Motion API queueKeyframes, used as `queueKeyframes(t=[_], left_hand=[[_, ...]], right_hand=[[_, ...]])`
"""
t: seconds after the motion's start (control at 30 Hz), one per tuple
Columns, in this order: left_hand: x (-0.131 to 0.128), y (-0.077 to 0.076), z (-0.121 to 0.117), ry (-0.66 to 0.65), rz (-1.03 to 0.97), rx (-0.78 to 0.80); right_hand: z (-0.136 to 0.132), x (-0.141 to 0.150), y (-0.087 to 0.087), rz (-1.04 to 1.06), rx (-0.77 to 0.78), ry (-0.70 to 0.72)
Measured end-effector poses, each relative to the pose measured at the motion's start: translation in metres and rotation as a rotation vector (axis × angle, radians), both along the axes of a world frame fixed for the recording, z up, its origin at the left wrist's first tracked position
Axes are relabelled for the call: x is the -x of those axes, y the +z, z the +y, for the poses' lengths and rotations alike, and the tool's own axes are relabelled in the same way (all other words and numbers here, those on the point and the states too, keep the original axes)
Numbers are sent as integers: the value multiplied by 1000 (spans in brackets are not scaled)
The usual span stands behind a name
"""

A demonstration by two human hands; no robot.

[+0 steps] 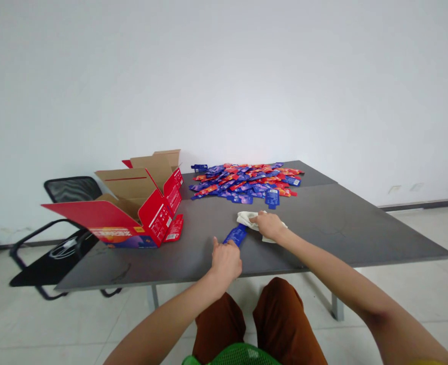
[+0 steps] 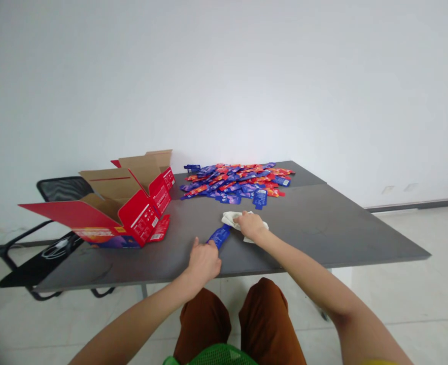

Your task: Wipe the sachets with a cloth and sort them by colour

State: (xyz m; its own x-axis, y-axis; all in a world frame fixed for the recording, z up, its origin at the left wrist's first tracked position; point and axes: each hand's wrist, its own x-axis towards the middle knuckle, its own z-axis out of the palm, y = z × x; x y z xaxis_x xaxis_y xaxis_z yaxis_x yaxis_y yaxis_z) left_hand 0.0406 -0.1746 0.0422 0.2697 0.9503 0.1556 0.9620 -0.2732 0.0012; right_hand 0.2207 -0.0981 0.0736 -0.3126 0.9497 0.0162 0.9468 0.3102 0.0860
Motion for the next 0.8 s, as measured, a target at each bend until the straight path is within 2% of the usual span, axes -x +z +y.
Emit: queueKeyframes(t=[0.1,0.2,0.33,0.43,0.5,0.6,0.7,0.8], left_hand=[[10,1,10,-12,-59,-62],[37,4,28,71,-262,-4],[64,4,47,82,-740,285],[65,6,44,54,-1151,567],[62,8,37,56,-1337,770],[58,7,28,135,-1399,895],[57,-1,26,233,-1374,876],[55,-6,24,344,-1357,846]], right_hand=[[-16,-17,5,37,-52,5],[-42,-21,8,87,-89,77],[-71,-3,14,154,-69,214],[-79,20,13,188,-44,337],[-80,35,5,195,-35,399],[-76,52,-14,191,-3,404],[-68,55,-28,184,30,347],[-53,44,-29,168,37,211]])
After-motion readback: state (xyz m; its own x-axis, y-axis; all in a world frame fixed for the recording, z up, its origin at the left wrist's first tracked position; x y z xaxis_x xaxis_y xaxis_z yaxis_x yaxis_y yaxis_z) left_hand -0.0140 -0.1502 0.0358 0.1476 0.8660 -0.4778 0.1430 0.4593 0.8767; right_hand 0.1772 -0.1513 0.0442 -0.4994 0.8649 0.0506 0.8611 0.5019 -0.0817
